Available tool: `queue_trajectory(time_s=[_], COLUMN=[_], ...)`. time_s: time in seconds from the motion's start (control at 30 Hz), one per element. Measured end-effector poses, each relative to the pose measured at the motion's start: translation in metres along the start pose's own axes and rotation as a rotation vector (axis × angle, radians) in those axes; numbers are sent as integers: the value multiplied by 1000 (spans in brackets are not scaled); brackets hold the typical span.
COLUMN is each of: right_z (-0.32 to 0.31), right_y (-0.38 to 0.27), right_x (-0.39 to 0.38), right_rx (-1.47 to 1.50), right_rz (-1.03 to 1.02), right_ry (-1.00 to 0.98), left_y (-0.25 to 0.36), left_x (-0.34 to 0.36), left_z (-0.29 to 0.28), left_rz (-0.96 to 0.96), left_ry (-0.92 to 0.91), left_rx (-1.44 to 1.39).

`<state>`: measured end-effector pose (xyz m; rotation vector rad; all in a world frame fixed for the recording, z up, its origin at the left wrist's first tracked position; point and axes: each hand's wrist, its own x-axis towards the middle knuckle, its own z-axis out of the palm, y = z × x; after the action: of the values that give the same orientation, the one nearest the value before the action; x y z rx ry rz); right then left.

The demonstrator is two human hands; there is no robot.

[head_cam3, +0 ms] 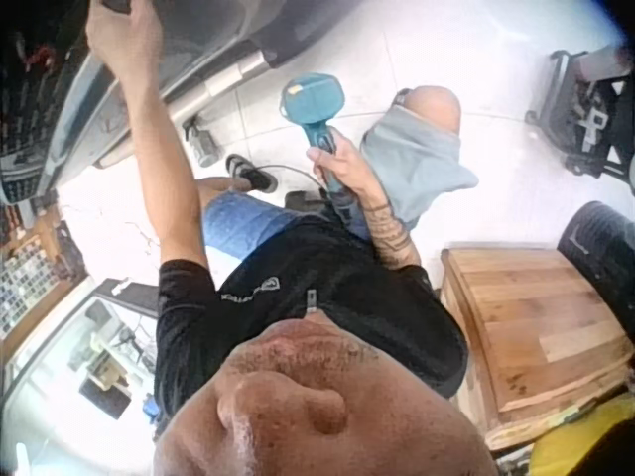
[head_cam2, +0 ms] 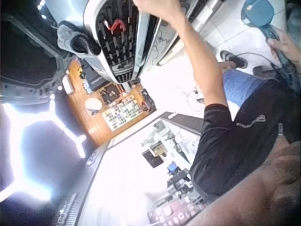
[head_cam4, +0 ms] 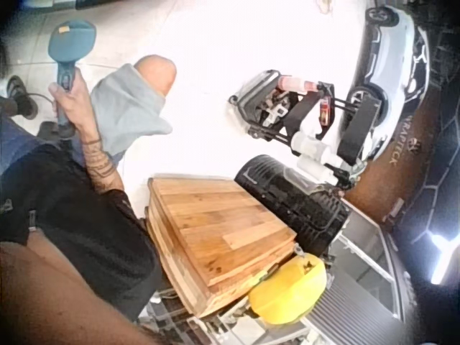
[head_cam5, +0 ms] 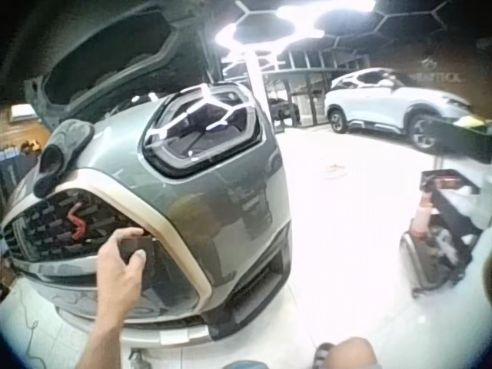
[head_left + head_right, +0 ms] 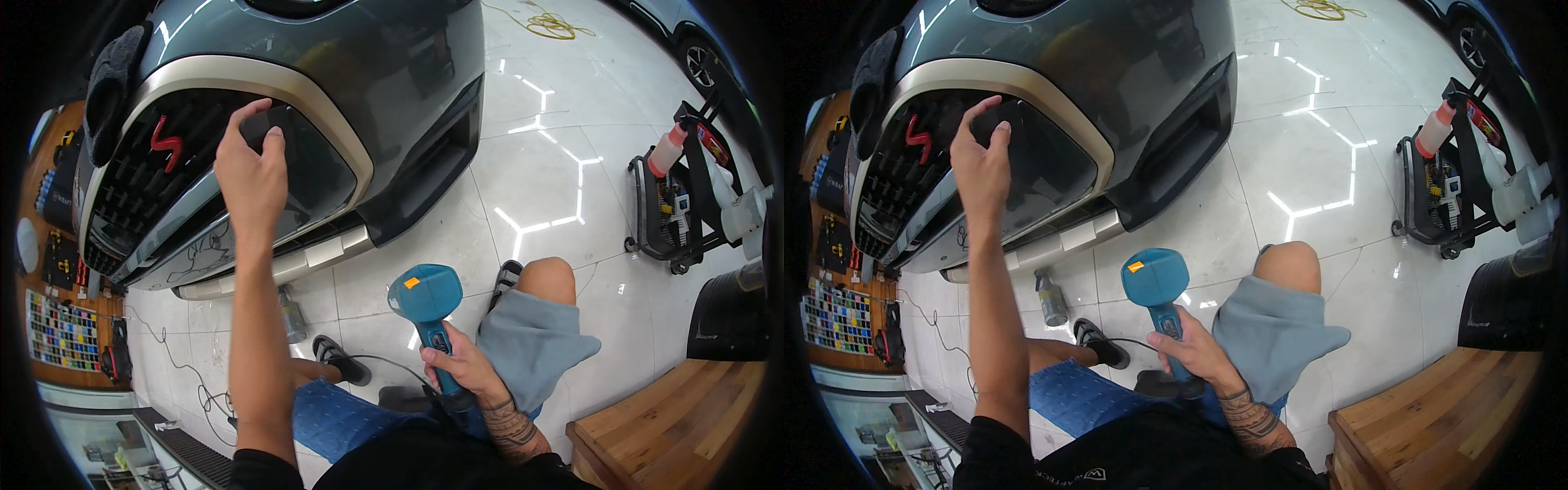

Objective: The person applies a protective film to the front bumper of a car. They use a heat gun to warm the material and a squeegee to smooth it out, ensuring it adheres properly to the contours of the bumper.

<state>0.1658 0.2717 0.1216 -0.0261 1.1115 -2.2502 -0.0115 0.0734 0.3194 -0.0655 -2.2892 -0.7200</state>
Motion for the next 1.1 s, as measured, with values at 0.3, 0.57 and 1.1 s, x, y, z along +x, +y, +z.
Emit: queue_trajectory(time_s=[0.3, 0.57, 1.1], right_z=[-6, -10, -23], right_y=[24, 44, 46], right_x=[5, 6, 1], right_rx=[-59, -18, -221], right_rz=[16, 35, -24], right_ry=[136, 169, 321], left_y=[-22, -36, -149], left_x=[-29, -69, -160], left_z=[63, 98, 133], left_rz=[153, 106, 63], left_ry=[310, 258, 116], left_rx=[21, 49, 124])
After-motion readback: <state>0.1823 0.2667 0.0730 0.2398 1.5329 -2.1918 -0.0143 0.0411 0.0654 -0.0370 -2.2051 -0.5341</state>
